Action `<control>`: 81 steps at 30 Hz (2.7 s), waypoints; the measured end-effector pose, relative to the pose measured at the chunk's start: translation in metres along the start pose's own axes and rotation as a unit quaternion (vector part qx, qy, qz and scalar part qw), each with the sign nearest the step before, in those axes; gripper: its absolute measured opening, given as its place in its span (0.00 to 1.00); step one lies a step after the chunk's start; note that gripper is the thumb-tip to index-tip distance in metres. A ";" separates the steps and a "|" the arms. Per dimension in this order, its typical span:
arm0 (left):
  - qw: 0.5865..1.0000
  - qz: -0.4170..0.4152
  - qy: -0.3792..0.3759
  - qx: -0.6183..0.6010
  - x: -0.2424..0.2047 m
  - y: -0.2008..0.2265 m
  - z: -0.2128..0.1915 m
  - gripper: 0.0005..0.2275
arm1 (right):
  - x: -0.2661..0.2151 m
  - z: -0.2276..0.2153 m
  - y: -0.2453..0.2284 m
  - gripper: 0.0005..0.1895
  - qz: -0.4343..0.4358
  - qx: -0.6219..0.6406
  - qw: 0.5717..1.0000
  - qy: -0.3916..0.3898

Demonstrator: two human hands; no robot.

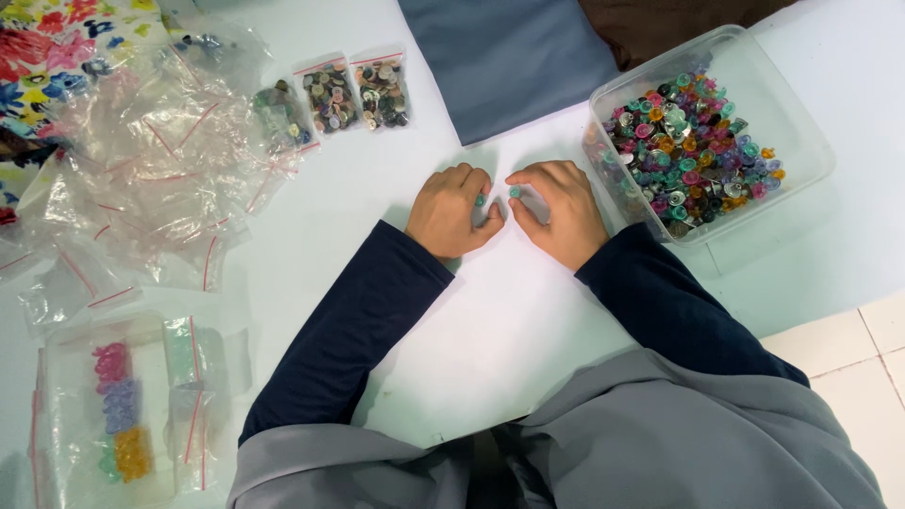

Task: Sorting small colorful plastic buttons from a container and placing them into individual plastic bags

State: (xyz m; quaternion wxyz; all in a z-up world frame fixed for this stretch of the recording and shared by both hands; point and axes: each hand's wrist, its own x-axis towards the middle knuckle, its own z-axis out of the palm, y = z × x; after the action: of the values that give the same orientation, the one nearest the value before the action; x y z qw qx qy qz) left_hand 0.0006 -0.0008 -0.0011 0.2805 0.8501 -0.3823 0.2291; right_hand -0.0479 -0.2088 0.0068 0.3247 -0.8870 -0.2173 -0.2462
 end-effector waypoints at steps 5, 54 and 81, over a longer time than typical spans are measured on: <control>1.000 0.014 0.016 0.007 0.003 0.001 0.000 0.11 | 0.008 -0.014 -0.018 0.12 -0.074 -0.056 0.995 0.040; 0.981 -0.059 -0.184 -0.024 0.151 0.117 0.094 0.10 | -0.005 -0.170 0.055 0.22 0.236 0.136 0.961 -0.033; 0.981 -0.077 -0.106 -0.142 0.151 0.122 0.094 0.28 | 0.003 -0.177 0.040 0.24 0.362 0.270 0.889 -0.070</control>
State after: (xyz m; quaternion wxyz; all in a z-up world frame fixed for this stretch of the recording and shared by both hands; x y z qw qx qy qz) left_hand 0.0129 -0.2079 0.0576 0.3731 0.8480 -0.3719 0.0589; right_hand -0.0757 -0.3565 0.1081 0.6021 -0.7973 0.0387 0.0196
